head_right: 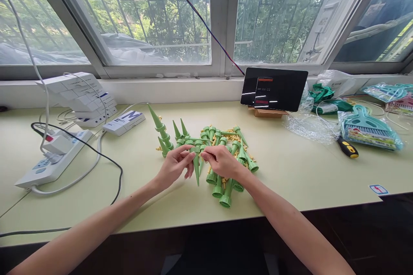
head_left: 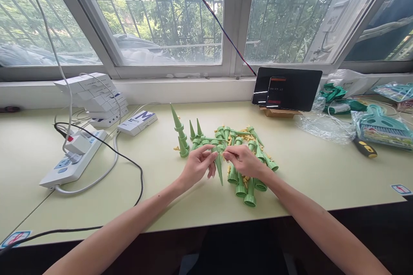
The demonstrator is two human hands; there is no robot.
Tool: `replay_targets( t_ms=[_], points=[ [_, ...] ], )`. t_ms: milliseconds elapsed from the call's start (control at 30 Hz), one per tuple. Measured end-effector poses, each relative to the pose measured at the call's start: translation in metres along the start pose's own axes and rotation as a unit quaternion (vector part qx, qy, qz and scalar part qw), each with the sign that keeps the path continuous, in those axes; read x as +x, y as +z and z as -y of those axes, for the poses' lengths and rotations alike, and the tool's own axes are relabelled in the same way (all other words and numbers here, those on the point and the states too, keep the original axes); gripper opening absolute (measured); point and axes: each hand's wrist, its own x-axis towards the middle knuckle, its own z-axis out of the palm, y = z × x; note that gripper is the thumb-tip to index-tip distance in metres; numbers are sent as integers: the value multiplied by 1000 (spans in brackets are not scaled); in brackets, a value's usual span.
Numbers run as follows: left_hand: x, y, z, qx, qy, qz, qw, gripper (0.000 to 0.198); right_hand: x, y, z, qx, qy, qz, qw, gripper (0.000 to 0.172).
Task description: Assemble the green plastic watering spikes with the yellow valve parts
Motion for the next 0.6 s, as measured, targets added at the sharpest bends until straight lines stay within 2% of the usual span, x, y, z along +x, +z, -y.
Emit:
replay_targets(
  t_ms=[233, 433, 600],
  points=[
    [6, -4, -2, -105, -135, 48, 984, 37, 1, 2, 7, 9, 8, -10, 1000, 42],
    [7, -6, -5, -167, -208, 72, 961, 33, 1, 3, 9, 23, 8, -6, 1000, 46],
    [6, -6, -10, -179, -243, 100, 948, 30, 1, 4, 9, 36, 6, -4, 999, 48]
  ],
)
